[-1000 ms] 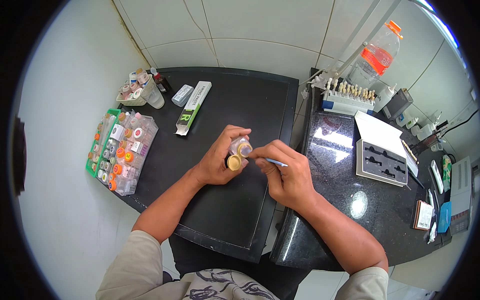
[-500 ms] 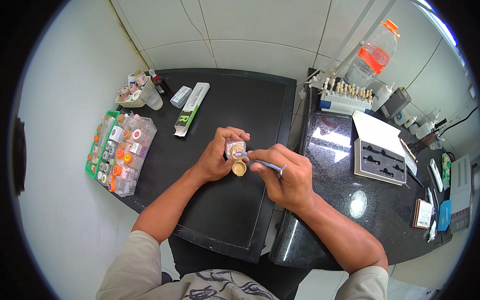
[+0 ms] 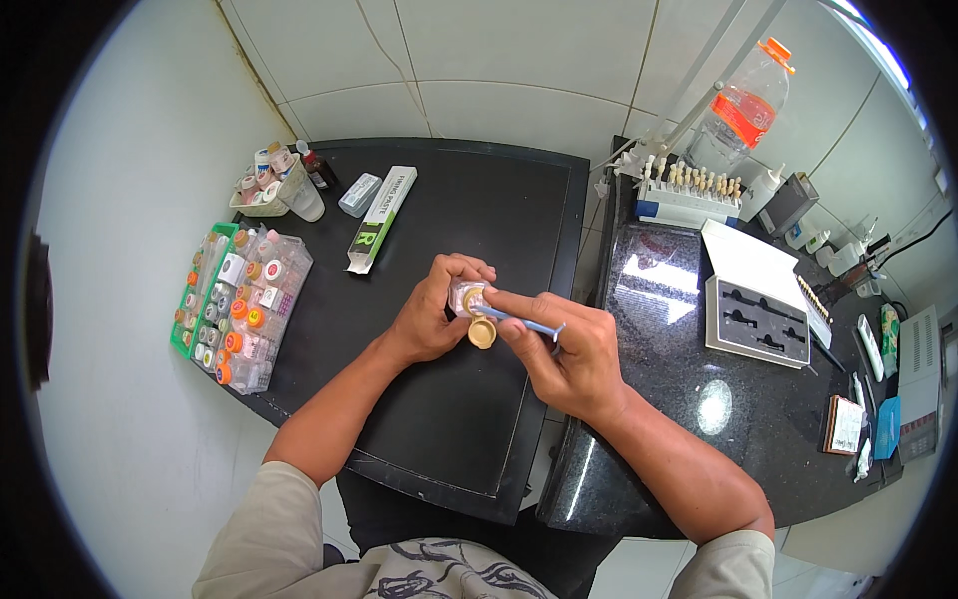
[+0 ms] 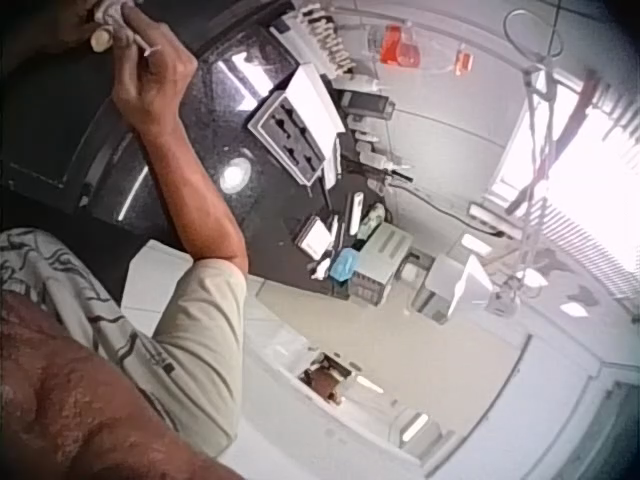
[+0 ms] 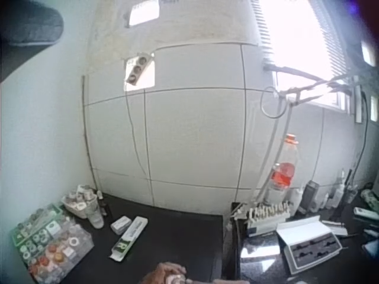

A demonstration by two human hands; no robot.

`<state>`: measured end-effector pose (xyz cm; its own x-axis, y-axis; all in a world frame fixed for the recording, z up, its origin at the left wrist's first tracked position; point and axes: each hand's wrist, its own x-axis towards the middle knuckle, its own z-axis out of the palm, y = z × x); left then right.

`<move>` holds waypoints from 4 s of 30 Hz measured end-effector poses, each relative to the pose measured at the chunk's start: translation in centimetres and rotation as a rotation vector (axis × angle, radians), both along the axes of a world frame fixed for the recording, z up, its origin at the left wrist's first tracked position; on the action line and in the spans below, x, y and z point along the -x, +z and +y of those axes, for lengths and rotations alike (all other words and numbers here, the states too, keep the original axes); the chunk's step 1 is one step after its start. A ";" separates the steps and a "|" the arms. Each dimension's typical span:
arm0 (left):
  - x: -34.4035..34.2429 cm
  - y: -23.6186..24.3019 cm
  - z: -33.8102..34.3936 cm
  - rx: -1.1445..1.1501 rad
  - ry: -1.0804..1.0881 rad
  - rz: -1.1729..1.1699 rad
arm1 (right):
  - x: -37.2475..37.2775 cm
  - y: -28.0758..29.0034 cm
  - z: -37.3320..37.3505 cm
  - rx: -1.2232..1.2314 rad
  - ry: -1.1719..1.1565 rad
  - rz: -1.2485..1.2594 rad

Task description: Applying dental stains and glazes to a crown or bridge on a stone model using an applicator brush.

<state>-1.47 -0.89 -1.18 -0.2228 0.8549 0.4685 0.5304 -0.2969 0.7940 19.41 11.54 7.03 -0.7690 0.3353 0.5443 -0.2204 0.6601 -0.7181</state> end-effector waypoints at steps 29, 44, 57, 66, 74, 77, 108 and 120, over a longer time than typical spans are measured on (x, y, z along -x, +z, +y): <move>-0.9 1.6 -0.4 -0.073 0.004 0.138 | 0.4 -0.1 -0.4 -0.177 -0.028 -0.047; -0.4 -0.4 0.0 -0.103 0.000 0.065 | 0.4 -0.1 -0.3 -0.161 -0.006 -0.033; -0.5 1.7 -0.5 -0.009 0.075 0.136 | 0.2 0.1 -0.2 0.212 -0.142 -0.023; -0.8 1.4 -0.2 -0.015 0.108 0.115 | -0.2 -0.4 0.5 0.354 -0.075 -0.052; -0.4 1.8 -0.6 -0.016 0.124 0.163 | 0.7 -0.9 0.6 0.400 -0.070 -0.014; -0.2 2.1 -0.9 -0.036 0.126 0.184 | 0.7 -1.1 0.6 0.420 -0.069 0.003; 1.2 7.4 -9.4 -0.239 0.268 -0.002 | 1.2 -3.8 4.9 0.835 0.052 0.172; 24.5 9.6 -35.3 -0.350 1.297 0.191 | 1.4 -4.1 5.4 0.745 0.013 0.109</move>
<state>-25.92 -36.20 8.42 -0.6777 -0.0878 0.7301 0.6727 0.3269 0.6638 18.01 16.99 2.94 -0.7301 0.6359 0.2501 -0.3204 0.0047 -0.9473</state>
